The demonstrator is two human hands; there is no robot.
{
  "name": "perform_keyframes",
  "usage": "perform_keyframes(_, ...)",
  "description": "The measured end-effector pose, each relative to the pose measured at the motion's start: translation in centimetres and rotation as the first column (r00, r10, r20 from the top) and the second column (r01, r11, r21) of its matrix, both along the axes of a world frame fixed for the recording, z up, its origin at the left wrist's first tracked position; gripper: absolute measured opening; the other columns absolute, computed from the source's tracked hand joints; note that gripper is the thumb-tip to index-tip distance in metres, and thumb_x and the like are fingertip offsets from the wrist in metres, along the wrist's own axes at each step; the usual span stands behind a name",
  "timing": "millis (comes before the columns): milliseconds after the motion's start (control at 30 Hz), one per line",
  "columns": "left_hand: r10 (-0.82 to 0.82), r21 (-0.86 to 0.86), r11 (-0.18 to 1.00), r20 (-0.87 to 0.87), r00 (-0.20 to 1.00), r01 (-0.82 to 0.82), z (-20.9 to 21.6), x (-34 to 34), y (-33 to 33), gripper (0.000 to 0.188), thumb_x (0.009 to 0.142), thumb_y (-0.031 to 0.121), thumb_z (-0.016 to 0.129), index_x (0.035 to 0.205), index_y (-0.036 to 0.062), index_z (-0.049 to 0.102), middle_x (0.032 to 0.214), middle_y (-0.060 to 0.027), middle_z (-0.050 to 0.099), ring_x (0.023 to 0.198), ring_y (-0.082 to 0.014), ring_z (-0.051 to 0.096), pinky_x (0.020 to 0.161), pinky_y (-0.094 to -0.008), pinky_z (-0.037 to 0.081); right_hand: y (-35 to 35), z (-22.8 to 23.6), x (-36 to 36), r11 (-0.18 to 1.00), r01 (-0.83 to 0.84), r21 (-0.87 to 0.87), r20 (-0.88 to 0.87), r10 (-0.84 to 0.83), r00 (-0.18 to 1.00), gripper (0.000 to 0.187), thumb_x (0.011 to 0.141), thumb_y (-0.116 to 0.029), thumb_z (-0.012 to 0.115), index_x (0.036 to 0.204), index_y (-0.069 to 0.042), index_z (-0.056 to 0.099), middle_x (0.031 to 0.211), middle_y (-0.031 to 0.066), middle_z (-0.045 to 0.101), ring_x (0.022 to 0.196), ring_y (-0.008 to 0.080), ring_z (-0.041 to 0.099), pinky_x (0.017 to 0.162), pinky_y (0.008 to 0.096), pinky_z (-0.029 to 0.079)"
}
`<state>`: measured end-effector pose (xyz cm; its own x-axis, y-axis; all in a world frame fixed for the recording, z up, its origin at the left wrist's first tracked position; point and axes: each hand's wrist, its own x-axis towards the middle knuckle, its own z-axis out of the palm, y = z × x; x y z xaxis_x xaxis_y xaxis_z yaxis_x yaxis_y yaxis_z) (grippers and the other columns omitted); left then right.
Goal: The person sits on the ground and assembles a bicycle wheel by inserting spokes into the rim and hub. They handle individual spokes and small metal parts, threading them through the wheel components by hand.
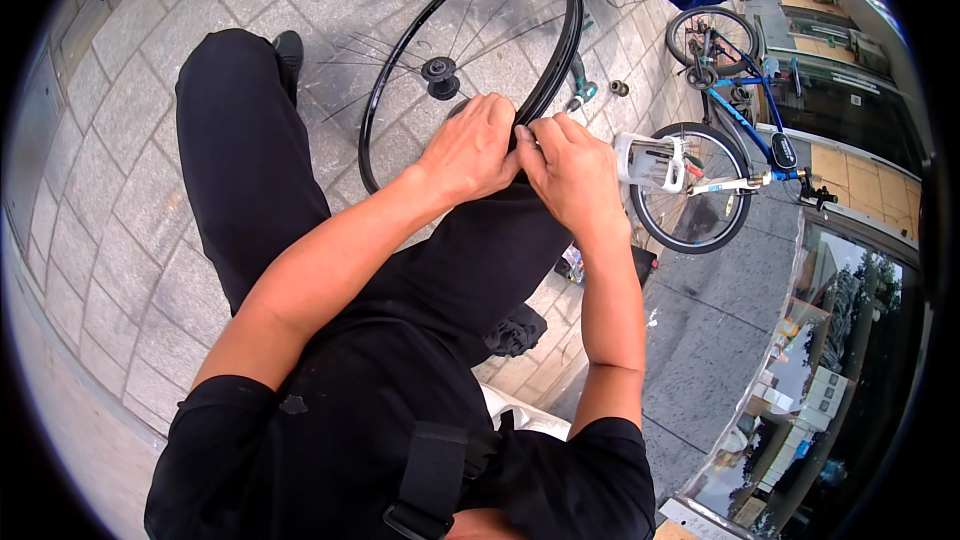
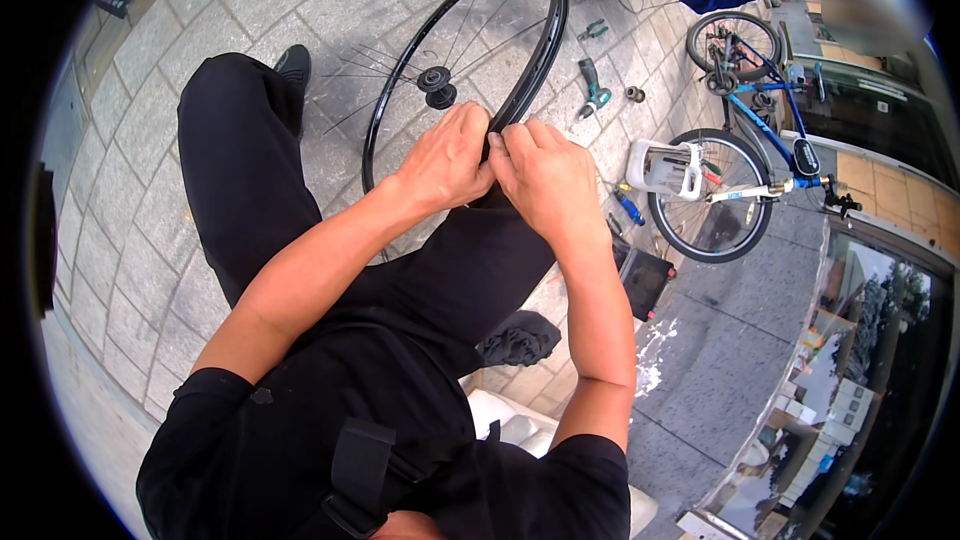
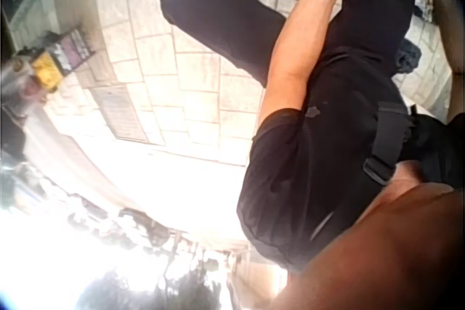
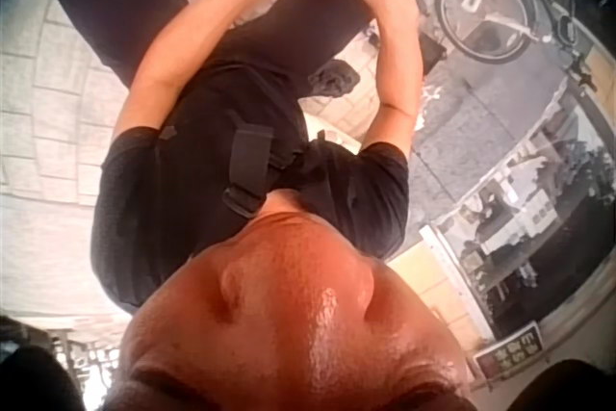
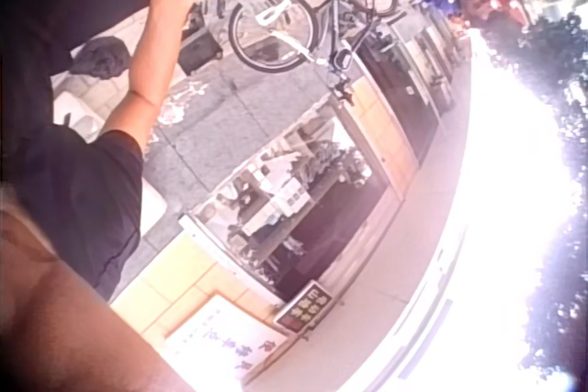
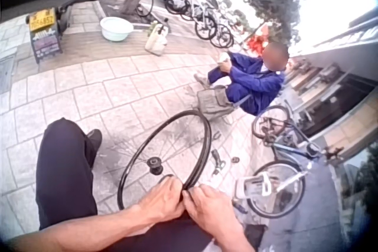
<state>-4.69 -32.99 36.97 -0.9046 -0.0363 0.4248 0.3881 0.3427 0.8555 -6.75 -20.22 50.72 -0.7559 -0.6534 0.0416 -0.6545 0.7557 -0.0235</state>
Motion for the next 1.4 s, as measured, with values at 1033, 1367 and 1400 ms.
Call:
perform_keyframes(1033,0.012,-0.074,0.997,0.087,0.996,-0.006,1.3,-0.5,-1.7,0.035,0.087,0.015,0.074,0.103,-0.0044,0.05,0.095,-0.0257,0.06,0.096,-0.0473,0.062,0.083,-0.0551,0.052,2.7,-3.9,-0.9,0.787,0.366,-0.497,0.201,-0.306,0.931,0.042,0.108,-0.032,0.068,0.081,0.0,0.067,0.064,0.0081,0.058,0.059,0.014,0.049,0.057,0.0328,0.045)
perform_keyframes(1367,0.035,0.001,0.999,0.055,0.998,-0.035,0.6,-1.2,-3.0,0.041,0.088,0.012,0.072,0.119,-0.0083,0.054,0.106,-0.0281,0.063,0.098,-0.0471,0.063,0.087,-0.0539,0.052,2.0,-10.0,-3.1,0.607,0.673,-0.423,0.612,-0.356,0.706,0.033,0.106,-0.026,0.066,0.089,0.002,0.07,0.071,0.0065,0.065,0.07,0.0112,0.06,0.065,0.0333,0.05)
perform_keyframes(1400,0.037,-0.017,0.999,0.048,0.998,-0.036,0.7,-1.2,-3.2,0.045,0.09,0.011,0.072,0.125,-0.0109,0.054,0.107,-0.0279,0.064,0.099,-0.0468,0.064,0.088,-0.0497,0.053,1.7,-11.0,-3.6,0.658,0.643,-0.391,0.606,-0.342,0.718,0.03,0.103,-0.025,0.068,0.09,0.002,0.071,0.073,0.0098,0.067,0.073,0.0129,0.063,0.069,0.0356,0.052)
